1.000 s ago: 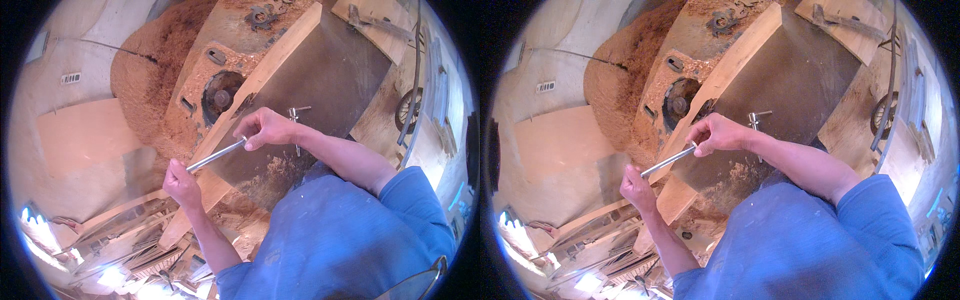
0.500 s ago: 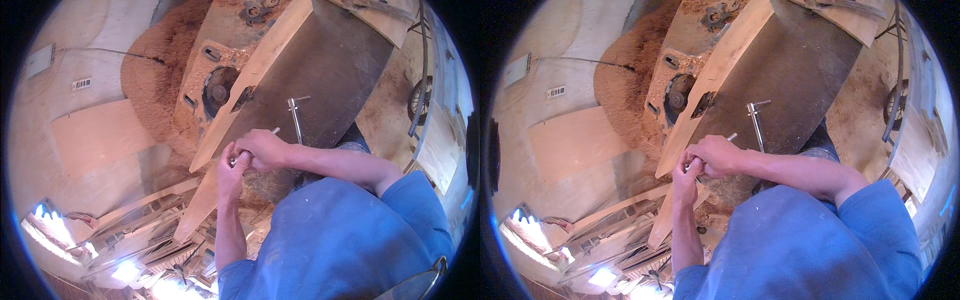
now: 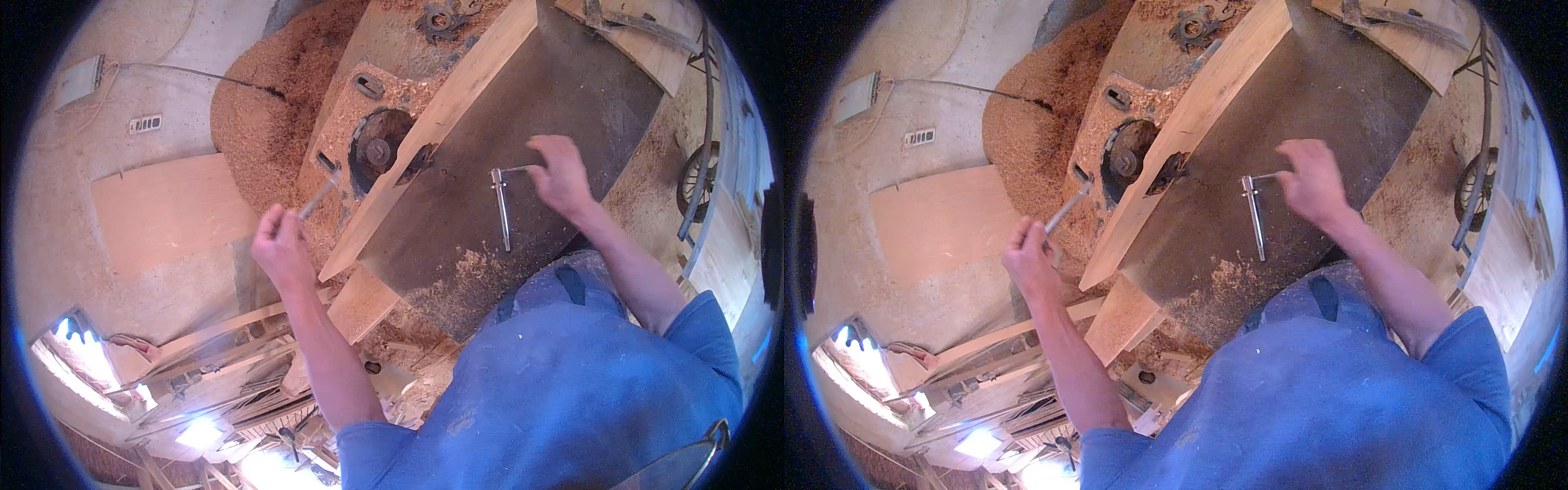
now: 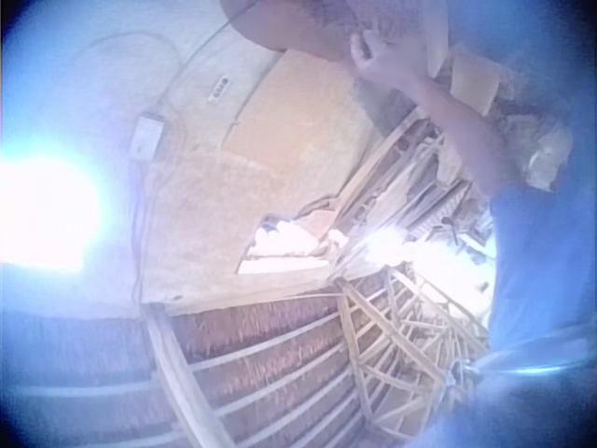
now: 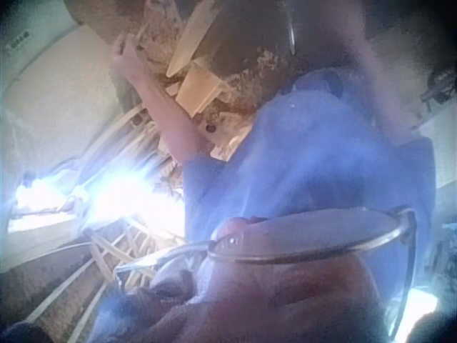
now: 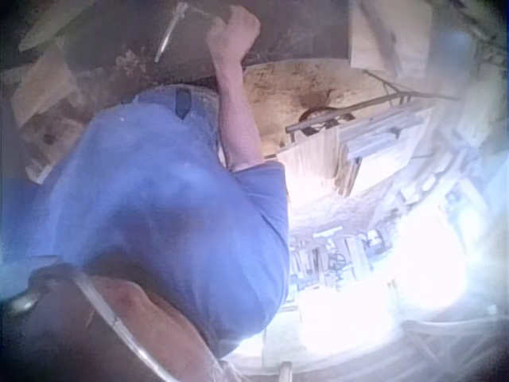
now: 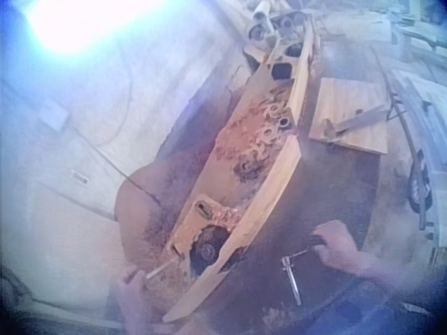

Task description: The person uses a wrench to adjust bolts on a wood-shaper machine and then uses a hammer to tap a wooden board into position against the fence.

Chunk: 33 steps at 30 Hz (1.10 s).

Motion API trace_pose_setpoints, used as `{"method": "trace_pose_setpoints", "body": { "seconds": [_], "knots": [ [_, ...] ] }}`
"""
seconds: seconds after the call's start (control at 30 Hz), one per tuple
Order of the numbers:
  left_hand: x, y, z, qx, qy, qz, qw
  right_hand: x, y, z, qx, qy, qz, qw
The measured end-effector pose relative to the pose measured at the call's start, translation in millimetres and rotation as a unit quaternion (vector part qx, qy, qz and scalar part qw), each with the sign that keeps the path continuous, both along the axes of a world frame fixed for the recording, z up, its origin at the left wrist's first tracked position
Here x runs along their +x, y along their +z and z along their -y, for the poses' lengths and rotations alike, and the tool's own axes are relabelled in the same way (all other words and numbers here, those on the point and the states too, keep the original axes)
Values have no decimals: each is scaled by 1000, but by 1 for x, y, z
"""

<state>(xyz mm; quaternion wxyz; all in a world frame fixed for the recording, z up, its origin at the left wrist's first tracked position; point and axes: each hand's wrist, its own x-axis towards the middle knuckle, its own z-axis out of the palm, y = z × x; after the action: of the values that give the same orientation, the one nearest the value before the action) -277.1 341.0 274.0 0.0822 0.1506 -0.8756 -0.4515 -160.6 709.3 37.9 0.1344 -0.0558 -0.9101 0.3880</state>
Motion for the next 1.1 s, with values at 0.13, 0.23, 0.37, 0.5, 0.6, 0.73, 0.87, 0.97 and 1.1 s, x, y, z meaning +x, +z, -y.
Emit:
{"method": "trace_pose_setpoints", "body": {
  "seconds": [0.13, 0.23, 0.37, 0.5, 0.6, 0.73, 0.87, 0.97, 1.1],
  "knots": [
    [-57, -12, 18, -9, -6, 10, 1000, 31, -18, -42, 55, 6, 2, 998],
    [-92, -27, 35, -64, -13, 38, 997, 39, -21, -42, 114, 29, -6, 993],
    [-122, -20, 47, -97, -52, 133, 985, 37, -19, -36, 150, 20, 12, 988],
    [-142, -27, 31, -148, -136, 190, 961, 37, -20, -37, 160, 17, 12, 987],
    [-150, -68, 38, -208, -217, 185, 936, 35, -17, -34, 157, 22, 12, 987],
    [-149, -108, 36, -299, -272, 165, 900, 33, -20, -33, 163, 22, 11, 986],
    [-137, -105, 18, -327, -224, 108, 912, 35, -22, -34, 169, 9, 13, 986],
    [-134, -106, 45, -367, -182, 183, 894, 33, -20, -31, 165, 13, 11, 986],
    [-117, -104, 31, -371, -198, 94, 902, 33, -18, -32, 177, 12, 13, 984]
  ]
}}
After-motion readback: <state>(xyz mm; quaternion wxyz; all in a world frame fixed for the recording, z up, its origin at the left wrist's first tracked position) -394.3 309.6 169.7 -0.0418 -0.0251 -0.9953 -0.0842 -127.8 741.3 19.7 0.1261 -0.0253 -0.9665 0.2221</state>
